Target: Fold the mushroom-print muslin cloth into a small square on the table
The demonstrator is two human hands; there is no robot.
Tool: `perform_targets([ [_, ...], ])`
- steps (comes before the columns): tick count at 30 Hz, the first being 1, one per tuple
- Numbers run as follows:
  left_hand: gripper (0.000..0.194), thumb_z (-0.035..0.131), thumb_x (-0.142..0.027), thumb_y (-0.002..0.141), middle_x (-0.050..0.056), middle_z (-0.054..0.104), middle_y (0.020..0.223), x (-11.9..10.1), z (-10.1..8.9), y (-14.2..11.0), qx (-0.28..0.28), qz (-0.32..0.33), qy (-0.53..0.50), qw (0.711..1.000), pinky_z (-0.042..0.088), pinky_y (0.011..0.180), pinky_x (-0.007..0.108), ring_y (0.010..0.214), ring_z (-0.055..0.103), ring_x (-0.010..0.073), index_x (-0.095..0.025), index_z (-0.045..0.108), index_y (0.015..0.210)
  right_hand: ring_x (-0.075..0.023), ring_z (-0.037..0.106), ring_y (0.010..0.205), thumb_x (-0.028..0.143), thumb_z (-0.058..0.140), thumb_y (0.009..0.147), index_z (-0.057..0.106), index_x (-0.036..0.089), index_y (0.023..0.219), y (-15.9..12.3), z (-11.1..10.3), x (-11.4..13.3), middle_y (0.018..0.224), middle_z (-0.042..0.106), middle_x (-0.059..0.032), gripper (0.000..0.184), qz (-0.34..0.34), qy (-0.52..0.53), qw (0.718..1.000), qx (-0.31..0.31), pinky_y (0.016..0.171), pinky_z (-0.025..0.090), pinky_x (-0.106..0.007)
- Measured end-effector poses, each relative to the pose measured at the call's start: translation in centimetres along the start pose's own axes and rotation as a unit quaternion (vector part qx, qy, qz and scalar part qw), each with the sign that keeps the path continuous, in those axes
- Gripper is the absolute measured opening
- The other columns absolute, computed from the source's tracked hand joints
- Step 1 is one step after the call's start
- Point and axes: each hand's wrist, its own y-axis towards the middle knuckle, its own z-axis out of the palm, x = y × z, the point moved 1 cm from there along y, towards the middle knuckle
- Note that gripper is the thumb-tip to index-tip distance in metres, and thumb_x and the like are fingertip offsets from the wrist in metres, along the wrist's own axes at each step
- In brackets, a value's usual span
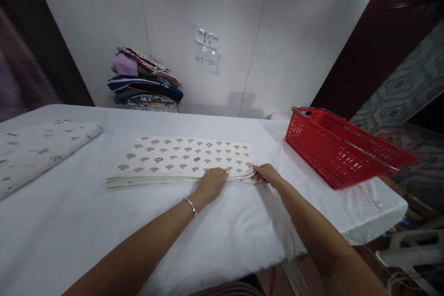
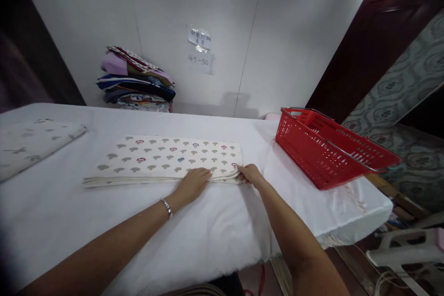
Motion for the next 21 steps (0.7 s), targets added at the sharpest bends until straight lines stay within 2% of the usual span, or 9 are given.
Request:
perform_targets([
  [4,0.026,0.041,-0.014,0.089,0.006,0.058,0.118,-0.1,0.1,-0.2,0.007,-0.002,0.014,1.0,0.038,0.093,0.038,0.11,0.049,0.0203,-0.02,0.055,0.109,-0.0055,0.039,0.035,0.03,0.053,0.081,0.052,0.016,0.058,0.1,0.3,0.1,0.049,0.056,0.0013,0.027,0.002,-0.024,1.0,-0.02,0.037,0.026,-0.02],
  [9,0.024,0.047,-0.019,0.087,0.005,0.058,0.117,0.1,-0.9,-1.2,0.029,0.029,0.014,0.999,0.037,0.095,0.034,0.112,0.048,0.018,-0.02,0.053,0.11,-0.011,0.042,0.039,0.03,0.051,0.079,0.047,0.018,0.047,-0.5,0.0,-0.3,0.038,0.045,0.0016,0.034,-0.027,-0.112,0.993,-0.023,0.043,0.03,-0.024],
  [11,0.02,0.048,-0.024,0.088,0.005,0.059,0.114,0.9,-1.8,-1.9,0.034,0.03,0.008,0.999,0.038,0.093,0.032,0.109,0.05,0.0177,-0.02,0.054,0.106,-0.015,0.048,0.044,0.032,0.053,0.077,0.049,0.019,0.047,-0.2,-0.3,-0.4,0.041,0.049,-0.0015,0.034,-0.05,-0.177,0.983,-0.013,0.047,0.033,-0.026],
  [12,0.018,0.047,-0.026,0.089,0.005,0.06,0.111,1.5,-2.5,-2.5,0.034,0.023,0.008,0.999,0.039,0.092,0.032,0.107,0.052,0.0174,-0.02,0.055,0.104,-0.0177,0.052,0.049,0.034,0.052,0.078,0.052,0.019,0.051,0.0,-0.3,-0.4,0.047,0.055,-0.0036,0.03,-0.066,-0.249,0.966,-0.023,0.05,0.036,-0.028],
  [15,0.021,0.04,-0.031,0.093,0.004,0.063,0.107,4.2,-4.7,-4.7,0.018,-0.023,0.03,0.999,0.039,0.093,0.031,0.105,0.054,0.0167,-0.021,0.057,0.102,-0.0266,0.062,0.074,0.032,0.045,0.081,0.062,0.019,0.077,0.3,0.4,0.3,0.08,0.066,-0.0116,0.022,-0.174,-0.404,0.89,-0.117,0.06,0.045,-0.035],
  [17,0.027,0.038,-0.034,0.094,0.005,0.06,0.117,6.4,-6.1,-6.7,-0.011,-0.078,0.065,0.995,0.036,0.097,0.034,0.114,0.05,0.0178,-0.021,0.056,0.109,-0.0284,0.06,0.095,0.03,0.04,0.083,0.063,0.017,0.094,0.4,1.8,1.0,0.102,0.064,-0.0156,0.028,-0.307,-0.412,0.844,-0.155,0.075,0.047,-0.04],
  [18,0.03,0.037,-0.036,0.094,0.006,0.056,0.124,7.6,-6.6,-7.8,-0.026,-0.113,0.084,0.99,0.034,0.1,0.036,0.119,0.046,0.019,-0.021,0.054,0.113,-0.0278,0.057,0.105,0.031,0.039,0.084,0.062,0.016,0.101,0.5,2.8,1.3,0.112,0.061,-0.0161,0.032,-0.37,-0.396,0.827,-0.149,0.085,0.046,-0.041],
  [19,0.035,0.038,-0.039,0.093,0.007,0.052,0.13,8.8,-7.1,-8.9,-0.036,-0.15,0.103,0.983,0.032,0.102,0.038,0.123,0.043,0.0203,-0.02,0.052,0.118,-0.027,0.053,0.113,0.034,0.038,0.085,0.061,0.016,0.108,0.7,3.8,1.5,0.121,0.058,-0.0153,0.037,-0.413,-0.377,0.819,-0.13,0.093,0.043,-0.041],
  [21,0.045,0.038,-0.047,0.092,0.009,0.048,0.135,10.8,-7.7,-11.1,-0.04,-0.216,0.13,0.967,0.03,0.104,0.043,0.127,0.039,0.0228,-0.02,0.047,0.126,-0.0263,0.044,0.124,0.045,0.037,0.086,0.056,0.018,0.122,1.4,5.6,1.3,0.133,0.05,-0.0117,0.048,-0.427,-0.351,0.83,-0.079,0.101,0.038,-0.042],
])
